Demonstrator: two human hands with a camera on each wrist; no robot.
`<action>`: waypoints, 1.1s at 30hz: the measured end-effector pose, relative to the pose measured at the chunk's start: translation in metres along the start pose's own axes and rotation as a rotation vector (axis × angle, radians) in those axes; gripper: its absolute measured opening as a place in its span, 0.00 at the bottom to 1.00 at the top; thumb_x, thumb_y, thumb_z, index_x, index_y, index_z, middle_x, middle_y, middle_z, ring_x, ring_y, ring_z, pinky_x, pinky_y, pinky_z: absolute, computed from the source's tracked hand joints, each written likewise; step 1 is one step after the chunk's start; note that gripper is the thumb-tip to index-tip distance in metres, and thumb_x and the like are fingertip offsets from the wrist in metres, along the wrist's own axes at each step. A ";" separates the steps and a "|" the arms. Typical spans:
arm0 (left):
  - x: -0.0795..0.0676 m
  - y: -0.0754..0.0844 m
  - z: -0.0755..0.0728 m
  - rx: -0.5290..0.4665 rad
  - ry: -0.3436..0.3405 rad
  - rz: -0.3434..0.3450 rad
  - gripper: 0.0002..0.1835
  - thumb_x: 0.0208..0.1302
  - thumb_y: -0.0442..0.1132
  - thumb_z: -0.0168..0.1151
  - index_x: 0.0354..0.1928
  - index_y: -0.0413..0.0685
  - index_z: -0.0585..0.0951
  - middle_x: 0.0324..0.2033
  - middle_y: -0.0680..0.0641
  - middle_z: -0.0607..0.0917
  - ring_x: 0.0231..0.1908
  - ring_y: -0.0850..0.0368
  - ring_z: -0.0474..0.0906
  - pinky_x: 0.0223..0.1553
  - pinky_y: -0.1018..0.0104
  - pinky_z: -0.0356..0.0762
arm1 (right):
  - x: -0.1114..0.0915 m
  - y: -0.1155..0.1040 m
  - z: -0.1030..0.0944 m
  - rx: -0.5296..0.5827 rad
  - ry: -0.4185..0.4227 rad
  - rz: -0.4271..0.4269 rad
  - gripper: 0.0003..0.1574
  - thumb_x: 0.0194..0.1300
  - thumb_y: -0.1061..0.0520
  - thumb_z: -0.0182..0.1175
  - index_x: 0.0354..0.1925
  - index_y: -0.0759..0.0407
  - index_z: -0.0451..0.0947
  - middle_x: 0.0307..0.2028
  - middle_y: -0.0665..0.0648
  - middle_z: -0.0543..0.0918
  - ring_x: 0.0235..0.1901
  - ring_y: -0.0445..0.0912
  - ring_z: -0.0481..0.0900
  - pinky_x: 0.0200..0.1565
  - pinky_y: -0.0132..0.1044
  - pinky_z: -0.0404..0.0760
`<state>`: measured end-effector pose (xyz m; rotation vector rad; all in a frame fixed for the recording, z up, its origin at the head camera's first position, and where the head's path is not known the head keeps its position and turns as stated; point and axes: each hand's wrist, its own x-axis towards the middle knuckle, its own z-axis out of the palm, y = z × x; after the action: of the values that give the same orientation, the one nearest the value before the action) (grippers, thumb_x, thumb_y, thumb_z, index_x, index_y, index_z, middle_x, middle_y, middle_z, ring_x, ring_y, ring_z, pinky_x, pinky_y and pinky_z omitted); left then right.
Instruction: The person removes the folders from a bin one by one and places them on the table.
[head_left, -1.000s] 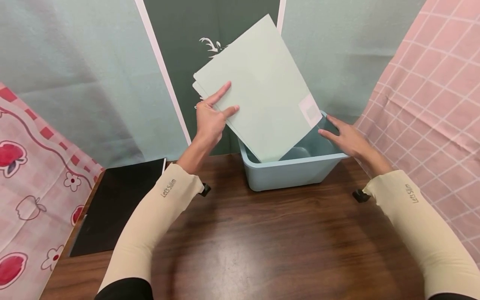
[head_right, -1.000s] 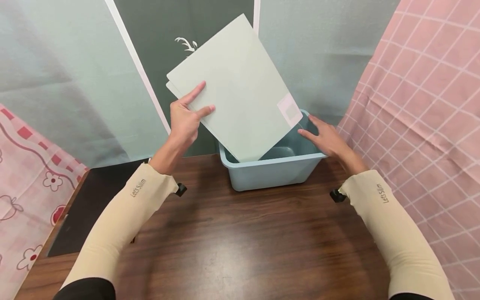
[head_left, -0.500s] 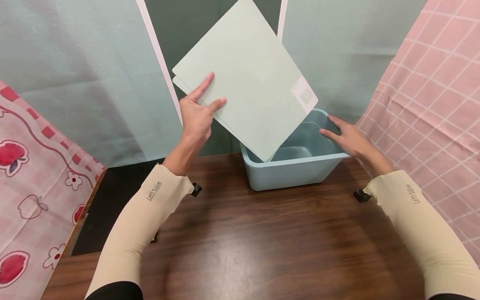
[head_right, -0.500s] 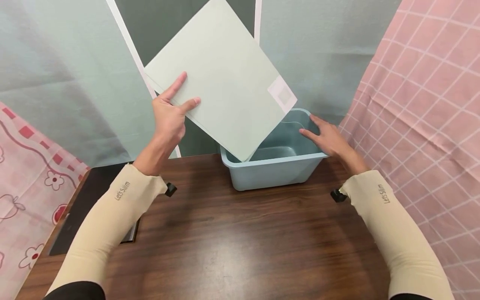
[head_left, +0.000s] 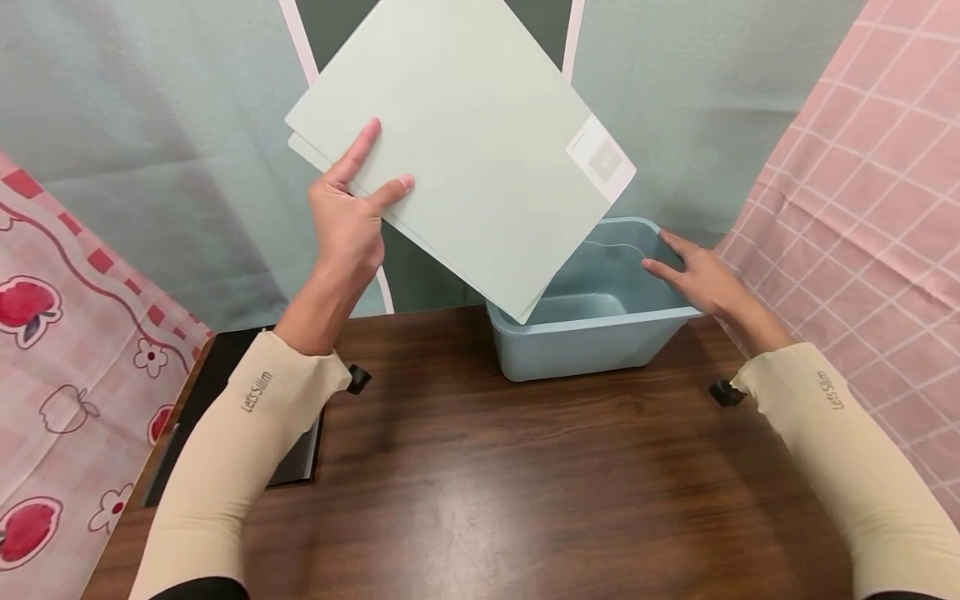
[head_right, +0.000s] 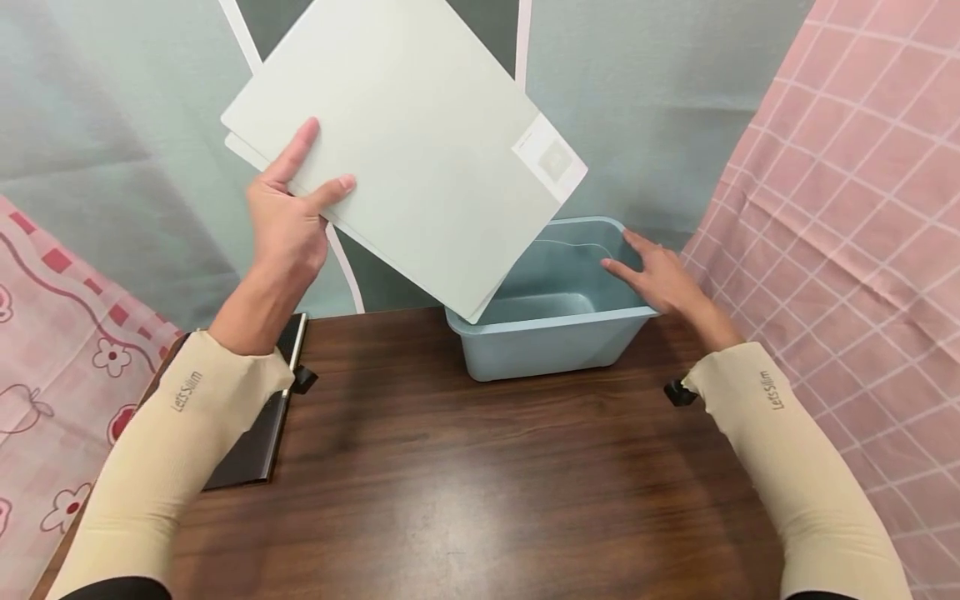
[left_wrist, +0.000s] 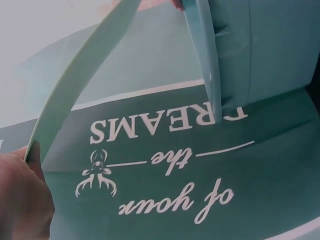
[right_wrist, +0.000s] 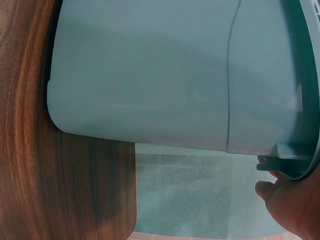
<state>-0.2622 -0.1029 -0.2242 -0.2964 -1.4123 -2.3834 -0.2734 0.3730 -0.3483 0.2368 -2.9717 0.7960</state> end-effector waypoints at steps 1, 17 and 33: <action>0.000 0.003 -0.001 0.000 0.001 0.001 0.39 0.50 0.10 0.72 0.64 0.46 0.86 0.62 0.48 0.87 0.60 0.52 0.83 0.56 0.60 0.85 | 0.000 0.001 0.000 -0.001 0.000 0.000 0.55 0.80 0.33 0.53 0.85 0.63 0.46 0.81 0.73 0.52 0.79 0.73 0.51 0.76 0.69 0.51; -0.009 0.058 -0.055 -0.092 -0.011 -0.080 0.41 0.47 0.07 0.69 0.65 0.42 0.84 0.71 0.44 0.76 0.68 0.47 0.73 0.49 0.61 0.88 | 0.001 -0.003 0.003 0.005 -0.010 -0.008 0.54 0.80 0.33 0.54 0.85 0.63 0.47 0.81 0.73 0.53 0.79 0.73 0.52 0.75 0.69 0.52; -0.003 0.093 -0.108 -0.189 -0.005 -0.109 0.43 0.46 0.03 0.65 0.66 0.38 0.82 0.71 0.45 0.77 0.66 0.48 0.78 0.44 0.55 0.89 | -0.002 -0.002 -0.001 -0.028 0.021 -0.014 0.55 0.79 0.32 0.55 0.84 0.63 0.49 0.80 0.73 0.55 0.78 0.72 0.53 0.76 0.68 0.54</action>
<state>-0.2224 -0.2381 -0.2028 -0.2797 -1.2360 -2.6125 -0.2710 0.3718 -0.3464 0.2456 -2.9561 0.7500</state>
